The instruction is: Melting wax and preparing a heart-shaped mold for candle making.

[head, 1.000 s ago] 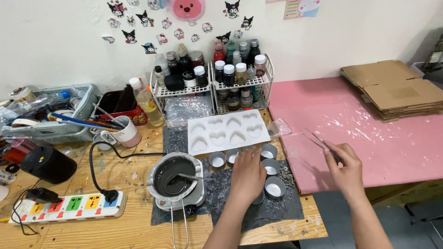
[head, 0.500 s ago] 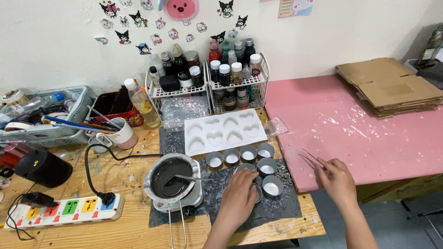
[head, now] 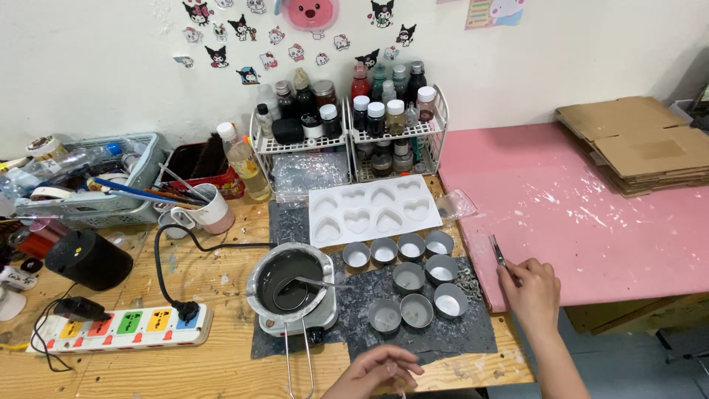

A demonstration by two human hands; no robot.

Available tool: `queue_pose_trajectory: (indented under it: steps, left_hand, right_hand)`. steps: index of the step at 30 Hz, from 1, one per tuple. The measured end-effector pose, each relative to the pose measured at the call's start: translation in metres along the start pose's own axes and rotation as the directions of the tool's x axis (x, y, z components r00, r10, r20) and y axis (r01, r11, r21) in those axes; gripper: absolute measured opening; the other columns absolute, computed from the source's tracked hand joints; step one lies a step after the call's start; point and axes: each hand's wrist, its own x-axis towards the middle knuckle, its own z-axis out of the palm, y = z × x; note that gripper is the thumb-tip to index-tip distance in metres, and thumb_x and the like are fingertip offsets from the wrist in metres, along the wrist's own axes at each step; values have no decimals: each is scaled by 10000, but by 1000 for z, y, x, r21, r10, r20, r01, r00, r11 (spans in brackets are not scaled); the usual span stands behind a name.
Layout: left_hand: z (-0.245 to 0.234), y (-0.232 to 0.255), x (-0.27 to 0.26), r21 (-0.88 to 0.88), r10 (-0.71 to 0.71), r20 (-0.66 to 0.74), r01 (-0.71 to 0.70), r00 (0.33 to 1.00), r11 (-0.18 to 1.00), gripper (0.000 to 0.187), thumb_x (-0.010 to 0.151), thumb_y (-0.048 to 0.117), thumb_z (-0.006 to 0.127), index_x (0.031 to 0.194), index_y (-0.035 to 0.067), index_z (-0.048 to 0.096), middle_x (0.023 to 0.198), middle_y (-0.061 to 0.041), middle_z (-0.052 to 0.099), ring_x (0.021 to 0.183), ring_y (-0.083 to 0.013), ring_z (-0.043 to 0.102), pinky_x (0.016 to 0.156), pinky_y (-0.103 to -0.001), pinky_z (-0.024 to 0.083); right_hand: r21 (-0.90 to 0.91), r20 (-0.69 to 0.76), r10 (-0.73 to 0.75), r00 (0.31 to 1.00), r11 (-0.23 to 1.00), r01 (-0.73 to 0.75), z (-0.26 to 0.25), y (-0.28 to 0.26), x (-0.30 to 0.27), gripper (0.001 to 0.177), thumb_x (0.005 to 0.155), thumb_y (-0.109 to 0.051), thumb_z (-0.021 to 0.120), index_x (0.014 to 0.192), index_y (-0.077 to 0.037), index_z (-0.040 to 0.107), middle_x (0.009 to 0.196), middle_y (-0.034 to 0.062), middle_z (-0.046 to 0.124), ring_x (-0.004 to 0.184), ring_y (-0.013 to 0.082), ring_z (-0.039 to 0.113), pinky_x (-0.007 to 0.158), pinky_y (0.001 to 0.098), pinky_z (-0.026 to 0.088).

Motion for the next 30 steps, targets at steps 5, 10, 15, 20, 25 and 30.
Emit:
queue_pose_trajectory:
  steps: [5,10,15,20,25,30]
  left_hand:
    - [-41,-36,-35,-312,-111,-221,38,969,949,360,1038,123,430,1332,-49,548,1205,-197,705,1049,-230,732,909,-363,628]
    - [-83,-47,-73,-456,-138,-375,-53,917,888,350,997,70,444,1295,-77,554,1095,-255,699,935,-292,741,815,-403,648]
    - [-93,-29,-96,-499,-123,-358,-79,926,863,433,917,-10,432,1329,-88,536,1078,-240,684,933,-313,738,833,-415,647]
    - [-89,-15,-107,-470,-129,-422,-95,898,878,477,897,14,441,1365,-55,495,1115,-222,674,934,-297,730,780,-493,648]
    - [-97,-22,-109,-492,-67,-353,-125,933,862,519,937,152,357,1397,-59,473,1097,-251,672,949,-316,730,836,-501,639]
    - [-105,-25,-109,-473,-37,-320,-126,947,872,561,930,191,298,1376,-89,493,1059,-275,690,925,-339,739,845,-413,617]
  right_hand:
    - [-104,128,4,992,995,9,-2,-5,6,223,863,-263,766,1037,-141,835,865,46,709,889,262,635,795,419,506]
    - [-46,81,22,996,999,-18,16,-12,53,289,919,-341,741,1098,-129,820,970,74,727,982,272,627,904,448,499]
    - [-129,78,-43,996,990,53,70,-18,126,357,920,-388,742,1118,-97,805,1074,116,735,1106,335,597,901,520,474]
    - [-238,437,142,888,971,-38,120,-2,159,278,912,-372,731,976,-120,828,1013,119,783,1100,275,656,993,512,497]
    - [-223,382,142,913,973,-58,110,-2,157,312,888,-407,762,949,-104,800,1004,128,759,1046,305,654,937,541,494]
    - [-238,401,194,895,966,-103,91,-8,154,218,892,-325,765,966,-122,789,934,101,814,934,235,748,1072,517,473]
